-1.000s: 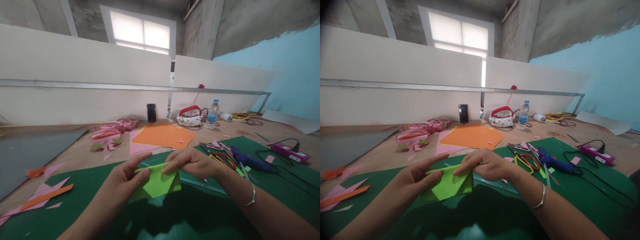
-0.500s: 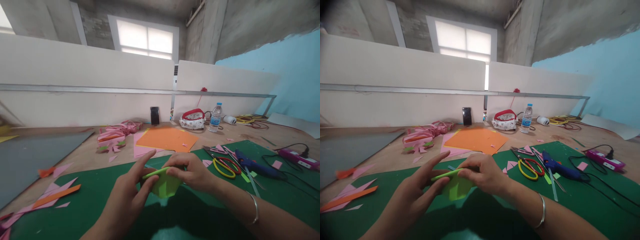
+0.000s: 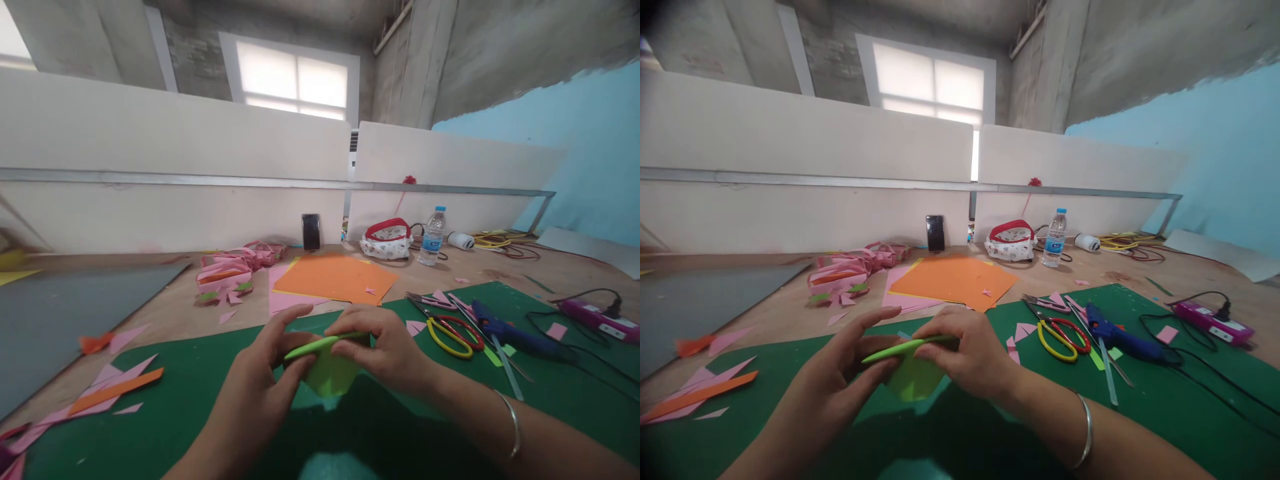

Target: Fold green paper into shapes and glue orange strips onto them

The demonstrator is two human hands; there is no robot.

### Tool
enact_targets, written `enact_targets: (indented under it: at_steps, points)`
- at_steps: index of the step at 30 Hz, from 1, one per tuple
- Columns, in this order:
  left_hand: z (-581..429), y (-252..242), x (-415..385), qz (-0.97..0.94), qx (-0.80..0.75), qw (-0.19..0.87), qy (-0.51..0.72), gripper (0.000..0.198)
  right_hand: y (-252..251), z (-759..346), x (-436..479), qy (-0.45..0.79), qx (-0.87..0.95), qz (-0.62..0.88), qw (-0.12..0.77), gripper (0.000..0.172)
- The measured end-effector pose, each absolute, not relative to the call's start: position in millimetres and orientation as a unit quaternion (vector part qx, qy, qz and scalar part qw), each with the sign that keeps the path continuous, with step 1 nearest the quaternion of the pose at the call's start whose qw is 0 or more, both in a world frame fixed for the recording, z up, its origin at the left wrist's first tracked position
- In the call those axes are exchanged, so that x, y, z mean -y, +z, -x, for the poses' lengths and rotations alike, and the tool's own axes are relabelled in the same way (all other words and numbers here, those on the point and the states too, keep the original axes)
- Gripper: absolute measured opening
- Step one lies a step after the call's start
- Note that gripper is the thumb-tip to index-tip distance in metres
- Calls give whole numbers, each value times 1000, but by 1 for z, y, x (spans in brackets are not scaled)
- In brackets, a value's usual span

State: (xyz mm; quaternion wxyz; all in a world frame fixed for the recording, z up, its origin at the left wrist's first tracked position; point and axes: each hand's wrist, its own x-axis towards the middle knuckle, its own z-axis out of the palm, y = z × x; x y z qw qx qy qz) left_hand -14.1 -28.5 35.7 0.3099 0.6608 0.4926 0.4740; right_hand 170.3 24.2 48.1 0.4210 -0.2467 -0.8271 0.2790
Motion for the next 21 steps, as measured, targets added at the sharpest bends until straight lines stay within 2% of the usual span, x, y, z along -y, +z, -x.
enact_targets:
  at_steps: [6,11,17,21]
  points:
    - [7,43,35,-624,-516,278,517,38,51,-170,-23,321,803,259,429,12]
    - [6,44,36,-625,-520,264,519,36,50,-170,-23,309,805,260,435,10]
    - [6,46,35,-608,-509,284,540,10,45,-172,-23,237,816,244,467,14]
    - [7,47,34,-603,-504,286,548,5,45,-172,-23,233,808,235,488,12]
